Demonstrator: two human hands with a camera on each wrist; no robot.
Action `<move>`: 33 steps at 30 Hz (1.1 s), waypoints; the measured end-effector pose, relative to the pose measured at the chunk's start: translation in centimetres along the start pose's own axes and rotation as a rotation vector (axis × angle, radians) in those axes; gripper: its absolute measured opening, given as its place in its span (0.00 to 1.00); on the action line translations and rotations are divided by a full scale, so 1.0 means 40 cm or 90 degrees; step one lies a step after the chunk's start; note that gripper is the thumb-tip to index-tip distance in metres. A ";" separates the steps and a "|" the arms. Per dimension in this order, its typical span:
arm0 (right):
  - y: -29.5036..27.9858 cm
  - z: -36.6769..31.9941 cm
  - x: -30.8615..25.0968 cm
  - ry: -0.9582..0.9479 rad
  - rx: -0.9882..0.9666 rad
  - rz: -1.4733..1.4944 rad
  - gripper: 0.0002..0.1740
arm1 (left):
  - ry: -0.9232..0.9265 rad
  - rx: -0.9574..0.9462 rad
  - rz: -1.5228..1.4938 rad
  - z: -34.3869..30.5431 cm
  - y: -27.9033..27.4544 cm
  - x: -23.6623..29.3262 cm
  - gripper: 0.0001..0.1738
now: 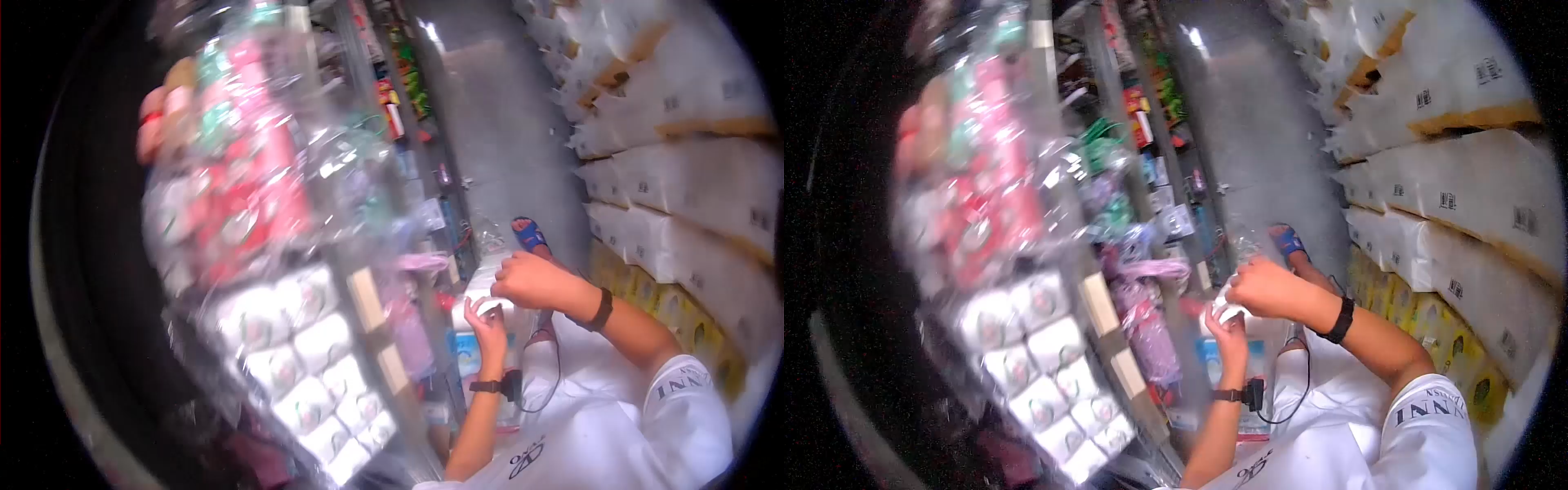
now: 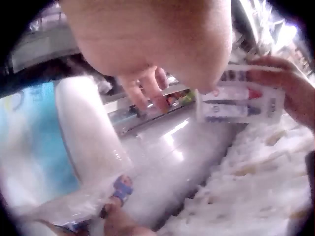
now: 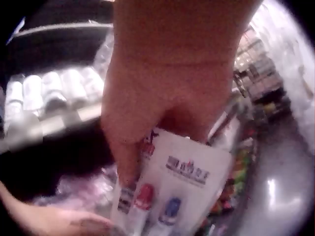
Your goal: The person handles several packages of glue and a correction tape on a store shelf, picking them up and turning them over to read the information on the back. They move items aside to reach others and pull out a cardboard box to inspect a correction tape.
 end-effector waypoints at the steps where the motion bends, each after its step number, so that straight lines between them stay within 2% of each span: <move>1: -0.032 -0.001 -0.060 -0.033 -0.015 0.003 0.03 | 0.037 -0.024 -0.012 -0.045 -0.011 0.051 0.42; 2: -0.064 -0.005 -0.126 -0.061 -0.032 0.008 0.03 | 0.089 0.036 0.014 -0.104 -0.017 0.103 0.34; 5: -0.137 -0.031 -0.299 -0.115 -0.053 -0.035 0.04 | 0.139 0.053 0.014 -0.253 -0.118 0.076 0.21; 6: -0.178 -0.046 -0.360 -0.136 -0.052 -0.060 0.05 | 0.174 0.105 0.061 -0.314 -0.144 0.162 0.10; 7: -0.216 -0.055 -0.420 -0.163 -0.051 -0.087 0.06 | 0.267 0.129 0.176 -0.362 -0.186 0.175 0.10; 9: -0.248 -0.083 -0.543 -0.199 -0.049 -0.102 0.09 | 0.382 0.159 0.262 -0.459 -0.255 0.198 0.08; 10: -0.275 -0.096 -0.614 -0.234 -0.019 -0.089 0.10 | 0.398 0.175 0.258 -0.508 -0.288 0.206 0.08; 14: -0.442 -0.161 -0.875 -0.360 0.179 -0.086 0.12 | 0.432 0.216 0.256 -0.700 -0.390 0.236 0.12; 16: -0.548 -0.210 -1.003 -0.391 0.358 -0.114 0.21 | 0.445 0.221 0.262 -0.778 -0.422 0.222 0.17; 17: -0.593 -0.239 -1.061 -0.395 0.396 -0.121 0.22 | 0.435 0.237 0.309 -0.814 -0.439 0.218 0.16; 18: -0.633 -0.283 -1.117 -0.411 0.433 -0.166 0.27 | 0.423 0.248 0.349 -0.859 -0.453 0.218 0.16; 20: -0.688 -0.353 -1.212 -0.555 0.509 -0.126 0.33 | 0.398 0.284 0.386 -0.935 -0.446 0.215 0.15; 24: -0.728 -0.427 -1.347 -0.753 0.494 -0.068 0.32 | 0.401 0.354 0.335 -1.031 -0.433 0.167 0.15; 26: -0.724 -0.448 -1.394 -0.801 0.473 -0.061 0.31 | 0.425 0.421 0.343 -1.053 -0.439 0.163 0.15; 29: -0.730 -0.458 -1.438 -0.854 0.437 -0.050 0.31 | 0.443 0.460 0.357 -1.073 -0.444 0.179 0.16; 33: -0.744 -0.447 -1.463 -0.909 0.390 -0.029 0.30 | 0.477 0.457 0.376 -1.081 -0.480 0.247 0.19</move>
Point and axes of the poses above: each hand's wrist, its own z-axis towards the middle knuckle, its own y-axis out of the palm, x = y × z, the point moved 1 cm from there along z, towards the middle knuckle, and after that the axes turned 9 degrees about -x, right-handed, at the moved point
